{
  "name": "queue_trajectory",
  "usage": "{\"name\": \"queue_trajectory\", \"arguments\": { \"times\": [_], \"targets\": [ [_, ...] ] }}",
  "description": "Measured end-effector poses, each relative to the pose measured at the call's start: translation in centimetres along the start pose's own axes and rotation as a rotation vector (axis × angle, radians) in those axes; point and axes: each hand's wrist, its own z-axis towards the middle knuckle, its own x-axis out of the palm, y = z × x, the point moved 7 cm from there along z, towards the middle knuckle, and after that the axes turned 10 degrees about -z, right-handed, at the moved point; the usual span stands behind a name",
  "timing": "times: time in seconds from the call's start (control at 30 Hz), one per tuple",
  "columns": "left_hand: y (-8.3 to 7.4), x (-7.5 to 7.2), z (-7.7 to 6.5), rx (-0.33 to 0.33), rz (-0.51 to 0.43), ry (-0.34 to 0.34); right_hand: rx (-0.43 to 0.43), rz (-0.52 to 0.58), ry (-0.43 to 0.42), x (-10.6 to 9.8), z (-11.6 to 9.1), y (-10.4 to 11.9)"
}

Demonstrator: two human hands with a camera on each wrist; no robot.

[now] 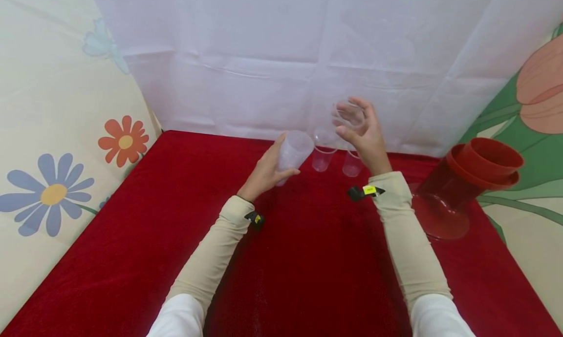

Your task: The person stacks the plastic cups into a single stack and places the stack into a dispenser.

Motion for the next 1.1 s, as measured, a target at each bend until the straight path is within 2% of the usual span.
{"name": "queue_trajectory", "arguments": {
  "times": [0.47,0.83,1.1],
  "targets": [
    [-0.3,-0.1,0.2,0.048,0.026,0.000,-0.008,0.023,0.042,1.9,0.4,-0.6],
    [-0.3,0.0,0.2,0.063,0.008,0.005,-0.050,0.036,0.089,3.7,0.7,-0.9],
    [-0.3,-0.1,0.1,0.057,0.003,0.003,-0.028,0.015,0.115,4.4,0.4,-1.5]
  ]
}}
